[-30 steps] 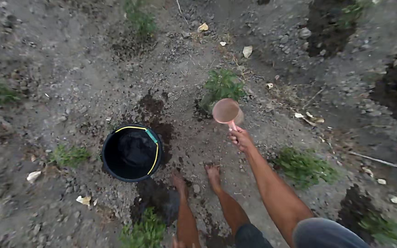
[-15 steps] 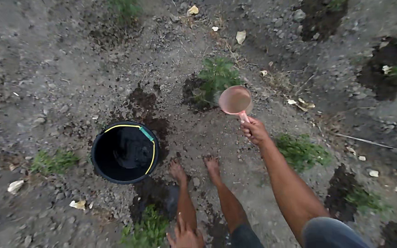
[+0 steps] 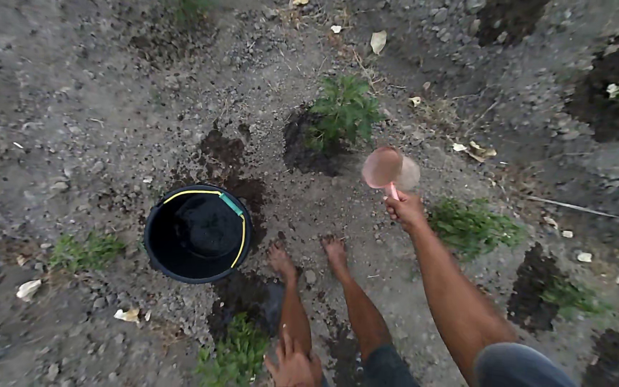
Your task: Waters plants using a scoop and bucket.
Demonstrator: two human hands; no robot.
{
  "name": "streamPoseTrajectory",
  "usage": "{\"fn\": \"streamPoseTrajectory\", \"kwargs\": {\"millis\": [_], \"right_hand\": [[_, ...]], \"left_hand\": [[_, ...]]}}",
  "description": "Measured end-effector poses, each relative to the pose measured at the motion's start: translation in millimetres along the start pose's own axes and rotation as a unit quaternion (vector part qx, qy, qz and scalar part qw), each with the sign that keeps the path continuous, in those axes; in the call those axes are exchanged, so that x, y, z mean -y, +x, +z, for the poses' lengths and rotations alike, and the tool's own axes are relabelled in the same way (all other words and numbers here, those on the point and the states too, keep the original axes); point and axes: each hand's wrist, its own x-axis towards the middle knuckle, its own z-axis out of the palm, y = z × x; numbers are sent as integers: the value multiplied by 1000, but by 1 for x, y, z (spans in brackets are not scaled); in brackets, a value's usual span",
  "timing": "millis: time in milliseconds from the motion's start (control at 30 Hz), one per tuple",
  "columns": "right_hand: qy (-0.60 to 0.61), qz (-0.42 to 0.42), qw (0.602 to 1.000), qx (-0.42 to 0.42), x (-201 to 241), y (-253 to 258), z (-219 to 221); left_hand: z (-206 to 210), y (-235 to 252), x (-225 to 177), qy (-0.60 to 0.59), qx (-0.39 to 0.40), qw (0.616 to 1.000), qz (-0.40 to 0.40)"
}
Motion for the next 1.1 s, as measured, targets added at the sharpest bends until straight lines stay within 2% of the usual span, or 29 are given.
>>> {"fn": "streamPoseTrajectory", "kwargs": {"millis": [167, 300, 467, 533, 600, 700, 767, 800, 867, 900, 967, 1033, 1100], "right_hand": [[-47, 0, 999, -23, -6, -2, 1], [-182, -24, 982, -43, -10, -11, 3], [-321, -35, 941, -96, 15, -63, 27], [-337, -73, 933, -106, 17, -96, 45], [-320, -180, 925, -99, 8, -132, 69], [-292, -385, 875, -9, -6, -180, 125], [-298, -451, 833, 114, -10, -198, 174], [-340, -448, 805, 187, 1, -209, 202], [-476, -336, 740, 335, 40, -228, 267], [-531, -285, 706, 373, 53, -229, 305], [-590, -240, 669, 383, 59, -223, 377], [-633, -235, 646, 355, 48, -200, 434], [-652, -206, 655, 320, 28, -172, 468]], "left_hand": [[-3, -1, -1, -7, -4, 1000, 3], [-7, -2, -4, -25, 12, 1000, 1], [-11, -2, -3, -46, 14, 999, 1], [-13, -1, -4, -53, 28, 998, -2], [-13, 1, -4, -61, 44, 997, -7], [-13, 3, -3, -88, 62, 994, -13], [-13, 3, 1, -114, 66, 991, -15], [-11, 2, 2, -128, 64, 990, -15], [-14, 0, 4, -148, 70, 986, -15], [-16, -2, 4, -157, 75, 985, -16], [-15, -3, 5, -170, 80, 982, -16], [-14, -4, 9, -180, 67, 981, -16], [-21, -8, 14, -194, 63, 979, -17]]}}
